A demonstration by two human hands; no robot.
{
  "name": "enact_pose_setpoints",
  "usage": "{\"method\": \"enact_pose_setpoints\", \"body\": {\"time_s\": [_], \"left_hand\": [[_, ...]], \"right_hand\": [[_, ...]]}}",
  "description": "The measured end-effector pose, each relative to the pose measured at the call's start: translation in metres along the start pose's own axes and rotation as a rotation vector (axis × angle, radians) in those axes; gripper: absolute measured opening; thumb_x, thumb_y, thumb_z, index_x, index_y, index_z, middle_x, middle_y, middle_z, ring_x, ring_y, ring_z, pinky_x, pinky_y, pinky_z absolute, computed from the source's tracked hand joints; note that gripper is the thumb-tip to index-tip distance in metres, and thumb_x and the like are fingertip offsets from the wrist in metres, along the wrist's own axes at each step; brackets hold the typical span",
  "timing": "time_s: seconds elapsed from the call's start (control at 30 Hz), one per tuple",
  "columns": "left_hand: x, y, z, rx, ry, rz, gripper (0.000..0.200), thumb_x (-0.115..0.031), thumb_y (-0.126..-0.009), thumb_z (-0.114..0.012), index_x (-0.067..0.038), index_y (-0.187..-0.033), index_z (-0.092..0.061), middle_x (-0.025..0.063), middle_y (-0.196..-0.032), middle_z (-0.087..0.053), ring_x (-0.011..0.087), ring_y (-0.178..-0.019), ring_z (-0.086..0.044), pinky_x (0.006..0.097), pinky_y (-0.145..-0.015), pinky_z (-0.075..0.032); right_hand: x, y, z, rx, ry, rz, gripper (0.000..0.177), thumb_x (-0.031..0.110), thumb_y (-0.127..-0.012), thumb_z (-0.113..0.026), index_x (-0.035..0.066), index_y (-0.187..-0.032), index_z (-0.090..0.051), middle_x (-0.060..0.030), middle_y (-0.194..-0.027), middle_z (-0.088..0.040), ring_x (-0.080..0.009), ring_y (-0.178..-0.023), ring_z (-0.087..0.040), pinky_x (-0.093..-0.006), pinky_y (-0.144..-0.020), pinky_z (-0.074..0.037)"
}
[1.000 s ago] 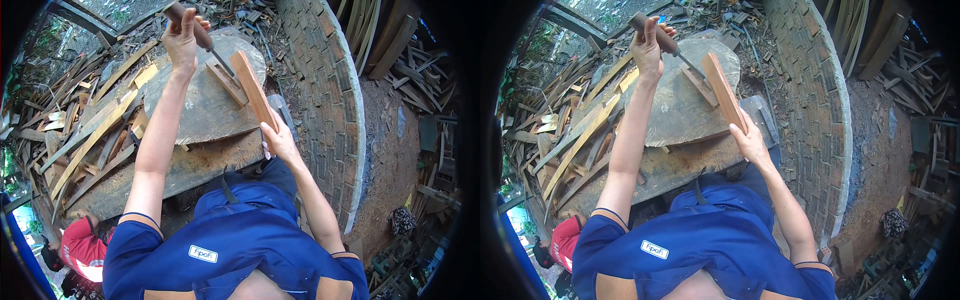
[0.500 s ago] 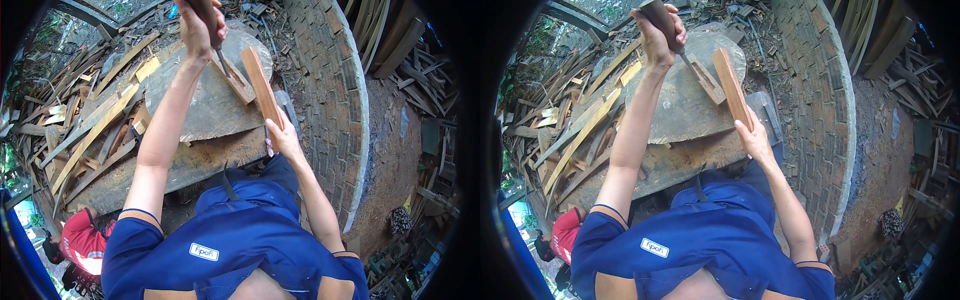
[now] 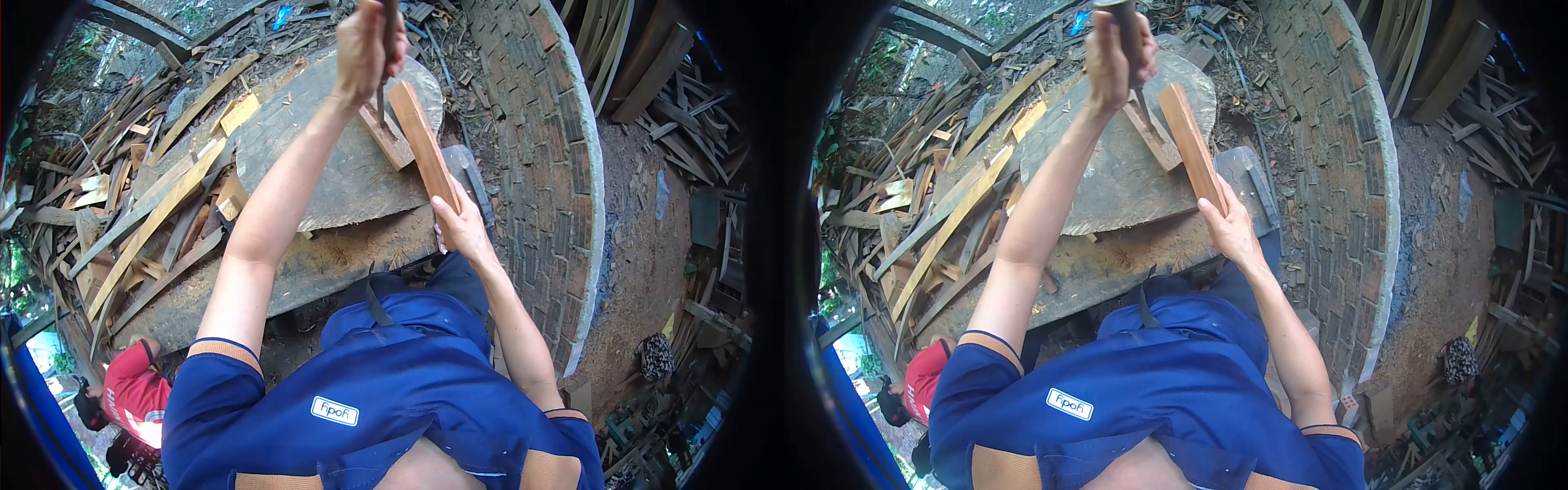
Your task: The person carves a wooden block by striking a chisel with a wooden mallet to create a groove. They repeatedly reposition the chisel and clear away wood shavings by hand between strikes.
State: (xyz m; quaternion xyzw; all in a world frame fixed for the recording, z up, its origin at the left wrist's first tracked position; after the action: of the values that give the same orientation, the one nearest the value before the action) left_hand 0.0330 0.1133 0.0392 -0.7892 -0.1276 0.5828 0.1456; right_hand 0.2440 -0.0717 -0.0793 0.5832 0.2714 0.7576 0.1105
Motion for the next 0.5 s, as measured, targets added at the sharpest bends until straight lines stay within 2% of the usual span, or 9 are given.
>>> {"method": "enact_pose_setpoints", "body": {"time_s": [0.07,0.1,0.17,0.2,0.23,0.3,0.37,0.43,0.5], "left_hand": [[0.006,-0.001,-0.011,0.088,-0.049,0.021,0.047,-0.047,-0.091,-0.066,-0.003,-0.077,-0.058,0.0011,-0.053,-0.052,0.0059,-0.039,-0.049,0.0211,-0.033,-0.043],[0.005,-0.003,-0.017,0.062,-0.162,-0.011,0.039,-0.038,-0.09,-0.07,-0.003,-0.078,-0.058,0.001,-0.053,-0.053,0.0059,-0.039,-0.049,0.0206,-0.033,-0.041],[0.003,-0.005,-0.027,0.062,-0.188,0.002,0.033,-0.031,-0.088,-0.074,-0.003,-0.079,-0.059,-0.0001,-0.054,-0.053,0.0058,-0.039,-0.049,0.0211,-0.035,-0.04],[0.003,-0.005,-0.03,0.041,-0.188,0.04,0.028,-0.025,-0.087,-0.075,-0.004,-0.08,-0.058,-0.0007,-0.056,-0.054,0.0054,-0.041,-0.05,0.0216,-0.037,-0.04],[0.004,-0.006,-0.03,0.038,-0.188,0.038,0.028,-0.025,-0.087,-0.075,-0.004,-0.08,-0.058,-0.0007,-0.056,-0.054,0.0054,-0.041,-0.05,0.0216,-0.037,-0.04],[0.007,-0.007,-0.033,0.039,-0.171,0.022,0.023,-0.019,-0.087,-0.073,-0.004,-0.08,-0.057,-0.0001,-0.058,-0.054,0.0052,-0.042,-0.05,0.021,-0.037,-0.038],[0.012,-0.006,-0.038,0.043,-0.252,0.079,0.018,-0.015,-0.086,-0.072,-0.004,-0.081,-0.058,0.0003,-0.062,-0.056,0.0059,-0.047,-0.052,0.0229,-0.042,-0.043],[-0.001,-0.006,-0.051,0.083,-0.529,-0.119,0.02,-0.021,-0.083,-0.072,-0.004,-0.091,-0.065,0.0076,-0.076,-0.066,0.0148,-0.068,-0.064,0.0302,-0.067,-0.053],[0.004,-0.003,-0.065,0.119,-0.429,-0.097,0.021,-0.017,-0.078,-0.07,-0.002,-0.09,-0.064,0.0084,-0.074,-0.066,0.0153,-0.067,-0.064,0.0312,-0.066,-0.053]], "right_hand": [[0.006,-0.002,0.003,-0.017,0.011,0.052,0.063,0.032,-0.092,-0.062,0.015,-0.148,-0.039,-0.0126,-0.107,-0.064,-0.0134,-0.057,-0.055,-0.028,-0.047,-0.046],[0.01,-0.003,0.007,-0.038,0.022,0.096,0.062,0.031,-0.093,-0.062,0.017,-0.149,-0.039,-0.0126,-0.109,-0.064,-0.0126,-0.054,-0.053,-0.0271,-0.044,-0.045],[0.033,-0.008,0.023,-0.122,0.07,0.324,0.064,0.029,-0.094,-0.059,0.006,-0.149,-0.036,-0.018,-0.129,-0.057,-0.0242,-0.1,-0.064,-0.0354,-0.081,-0.054],[0.056,0.001,0.031,-0.16,0.004,0.257,0.065,0.029,-0.095,-0.058,0.001,-0.149,-0.034,-0.0196,-0.138,-0.052,-0.0277,-0.121,-0.054,-0.039,-0.098,-0.047],[0.076,0.003,0.043,-0.231,0.022,0.345,0.07,0.041,-0.095,-0.056,0.008,-0.152,-0.03,-0.0097,-0.089,-0.06,-0.0087,-0.055,-0.054,-0.0221,-0.039,-0.044],[0.151,0.041,0.056,-0.362,-0.056,0.457,0.063,0.037,-0.1,-0.05,0.005,-0.15,-0.03,-0.0036,-0.074,-0.056,-0.0079,-0.055,-0.053,-0.0216,-0.044,-0.047],[0.194,0.063,0.071,-0.378,-0.031,0.67,0.054,0.033,-0.1,-0.05,0.007,-0.146,-0.035,-0.0039,-0.076,-0.057,-0.0072,-0.058,-0.054,-0.0219,-0.047,-0.046],[0.217,0.076,0.072,-0.463,0.093,0.795,0.051,0.032,-0.1,-0.05,0.011,-0.145,-0.039,-0.007,-0.082,-0.061,-0.0072,-0.059,-0.055,-0.0226,-0.05,-0.047],[0.206,0.06,0.066,-0.32,0.471,0.637,0.056,0.031,-0.098,-0.053,0.015,-0.149,-0.036,-0.0149,-0.117,-0.066,-0.0257,-0.079,-0.069,-0.0384,-0.076,-0.058]]}}
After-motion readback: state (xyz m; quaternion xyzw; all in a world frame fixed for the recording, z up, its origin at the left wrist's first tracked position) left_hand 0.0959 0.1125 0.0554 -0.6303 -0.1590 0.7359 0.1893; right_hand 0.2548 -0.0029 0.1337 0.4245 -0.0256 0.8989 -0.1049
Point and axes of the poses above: each hand's wrist, its own y-axis away from the middle knuckle, its own z-axis out of the back of the hand, x = y × z, the point moved 7 cm from there along -y, towards the middle knuckle
